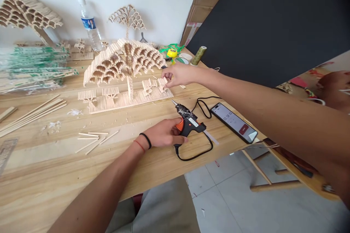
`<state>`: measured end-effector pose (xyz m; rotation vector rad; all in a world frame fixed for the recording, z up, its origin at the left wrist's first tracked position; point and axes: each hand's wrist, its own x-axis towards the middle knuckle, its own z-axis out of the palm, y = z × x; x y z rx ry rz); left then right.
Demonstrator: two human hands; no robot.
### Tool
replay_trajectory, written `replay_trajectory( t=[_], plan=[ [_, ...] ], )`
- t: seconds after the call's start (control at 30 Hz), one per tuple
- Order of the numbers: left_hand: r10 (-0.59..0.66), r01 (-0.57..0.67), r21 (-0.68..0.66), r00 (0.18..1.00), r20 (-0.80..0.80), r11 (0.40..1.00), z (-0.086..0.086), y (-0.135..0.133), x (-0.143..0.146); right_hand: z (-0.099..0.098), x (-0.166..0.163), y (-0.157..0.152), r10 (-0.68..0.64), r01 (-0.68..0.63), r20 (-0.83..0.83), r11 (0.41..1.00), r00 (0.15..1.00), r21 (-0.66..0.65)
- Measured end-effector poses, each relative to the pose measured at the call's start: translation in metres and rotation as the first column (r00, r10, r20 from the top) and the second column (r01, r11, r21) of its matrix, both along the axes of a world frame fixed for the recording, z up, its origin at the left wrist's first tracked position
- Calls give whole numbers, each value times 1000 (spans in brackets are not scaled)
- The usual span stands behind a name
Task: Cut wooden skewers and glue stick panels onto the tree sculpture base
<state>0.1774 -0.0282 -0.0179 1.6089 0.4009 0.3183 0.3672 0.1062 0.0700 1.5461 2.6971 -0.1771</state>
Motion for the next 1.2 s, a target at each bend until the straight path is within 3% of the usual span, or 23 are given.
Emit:
replay_trajectory(
  t=[0.7,1.2],
  plan=[
    [-12,12,7,1000,14,1000,-2,1,1,-1,-7,0,-4,4,34,1000,999,8],
    [-10,10,26,1000,6,1000,-2,1,1,0,-6,1,-22,21,-33,999,999,-25]
  ],
)
